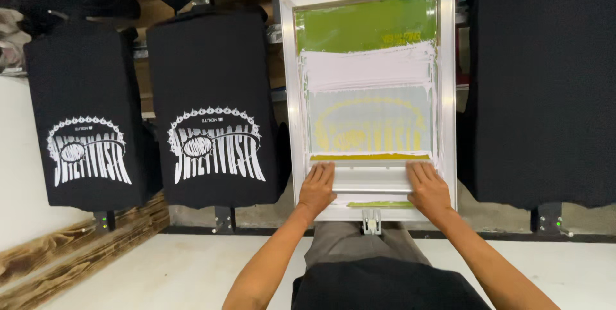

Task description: The person uses a squeegee to pull green ink across a screen printing frame, applying a design onto a black t-shirt. They repeat this process on several t-shirts arranged on a multi-station press.

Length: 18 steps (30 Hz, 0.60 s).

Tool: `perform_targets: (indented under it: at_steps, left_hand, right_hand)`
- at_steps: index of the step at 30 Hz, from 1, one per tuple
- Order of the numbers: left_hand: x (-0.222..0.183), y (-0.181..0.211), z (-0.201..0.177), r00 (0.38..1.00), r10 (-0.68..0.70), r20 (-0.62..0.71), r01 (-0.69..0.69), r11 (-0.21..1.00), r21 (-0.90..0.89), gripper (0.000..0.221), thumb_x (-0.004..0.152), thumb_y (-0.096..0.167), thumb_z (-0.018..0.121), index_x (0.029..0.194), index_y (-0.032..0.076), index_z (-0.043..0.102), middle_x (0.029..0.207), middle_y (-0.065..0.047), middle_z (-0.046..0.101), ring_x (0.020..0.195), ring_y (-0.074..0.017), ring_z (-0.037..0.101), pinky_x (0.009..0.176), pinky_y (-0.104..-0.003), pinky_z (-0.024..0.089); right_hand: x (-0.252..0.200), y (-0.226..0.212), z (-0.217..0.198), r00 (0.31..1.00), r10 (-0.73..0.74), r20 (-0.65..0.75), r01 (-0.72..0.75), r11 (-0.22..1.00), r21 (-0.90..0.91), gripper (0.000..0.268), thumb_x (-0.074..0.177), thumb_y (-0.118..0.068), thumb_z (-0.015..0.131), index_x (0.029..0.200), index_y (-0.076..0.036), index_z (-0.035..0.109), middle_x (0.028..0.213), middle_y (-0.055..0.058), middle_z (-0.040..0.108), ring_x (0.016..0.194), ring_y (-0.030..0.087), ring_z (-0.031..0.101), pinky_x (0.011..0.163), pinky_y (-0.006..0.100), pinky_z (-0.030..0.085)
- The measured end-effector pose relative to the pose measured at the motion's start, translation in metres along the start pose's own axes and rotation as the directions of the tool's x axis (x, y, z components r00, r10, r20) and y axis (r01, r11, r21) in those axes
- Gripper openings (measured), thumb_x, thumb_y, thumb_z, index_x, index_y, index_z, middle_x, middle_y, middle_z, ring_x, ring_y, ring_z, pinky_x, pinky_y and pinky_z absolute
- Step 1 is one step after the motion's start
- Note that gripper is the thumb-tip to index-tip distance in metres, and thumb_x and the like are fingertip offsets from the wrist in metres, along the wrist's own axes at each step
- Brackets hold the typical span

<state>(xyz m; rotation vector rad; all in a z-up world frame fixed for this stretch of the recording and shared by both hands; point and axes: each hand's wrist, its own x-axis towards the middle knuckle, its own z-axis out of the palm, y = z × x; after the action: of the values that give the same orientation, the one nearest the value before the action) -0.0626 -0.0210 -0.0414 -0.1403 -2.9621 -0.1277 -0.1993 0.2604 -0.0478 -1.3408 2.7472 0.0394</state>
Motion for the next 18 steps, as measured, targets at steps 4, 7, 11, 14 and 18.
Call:
perform_targets:
  at_steps: [4,7,11,14,18]
  left_hand:
    - [0.07,-0.049,0.019,0.997,0.025,-0.08,-0.023,0.999,0.029,0.063,0.052,0.021,0.071,0.109,-0.003,0.061,0.104,-0.016,0.058,0.097,-0.0309,0.058,0.094,-0.039,0.045]
    - [0.117,-0.083,0.041,0.991,0.048,-0.127,-0.041,0.997,0.061,0.06,0.052,0.019,0.069,0.107,-0.002,0.061,0.106,-0.012,0.057,0.098,-0.0289,0.057,0.094,-0.038,0.046]
    - [0.146,-0.096,0.035,1.0,0.01,0.027,-0.009,1.0,-0.005,0.054,0.05,0.016,0.075,0.101,0.0,0.063,0.1,-0.008,0.055,0.095,-0.026,0.056,0.089,-0.037,0.047]
    - [0.151,-0.086,0.011,0.996,-0.058,0.064,0.059,0.998,-0.014,0.045,0.052,0.01,0.075,0.094,0.0,0.063,0.094,-0.007,0.055,0.087,-0.0243,0.056,0.079,-0.034,0.049]
    - [0.11,-0.052,-0.009,0.996,-0.089,0.016,0.089,0.996,0.002,0.043,0.053,0.005,0.07,0.094,-0.003,0.063,0.092,-0.011,0.055,0.086,-0.0276,0.057,0.077,-0.034,0.049]
  right_hand:
    - [0.068,0.029,0.006,0.999,0.027,-0.039,-0.028,1.0,-0.007,0.072,0.043,-0.02,0.079,0.111,-0.009,0.057,0.104,0.003,0.055,0.11,0.021,0.052,0.104,0.031,0.039]
    - [0.122,0.056,0.009,0.998,0.054,-0.019,-0.055,0.997,-0.062,0.072,0.046,-0.024,0.075,0.115,-0.01,0.056,0.107,0.003,0.054,0.111,0.02,0.051,0.103,0.029,0.04]
    - [0.153,0.068,-0.022,0.995,0.09,0.046,-0.09,0.996,0.017,0.061,0.051,-0.017,0.071,0.11,-0.01,0.057,0.108,0.001,0.053,0.11,0.019,0.051,0.098,0.03,0.043]
    - [0.158,0.068,-0.048,0.995,0.076,0.068,-0.075,0.997,-0.018,0.049,0.053,-0.013,0.07,0.1,-0.013,0.058,0.101,-0.004,0.05,0.102,0.015,0.053,0.091,0.025,0.046]
    - [0.115,0.058,-0.052,0.999,-0.018,-0.037,0.014,0.993,-0.113,0.039,0.061,-0.007,0.066,0.098,-0.015,0.059,0.094,-0.002,0.051,0.092,0.015,0.057,0.084,0.023,0.047]
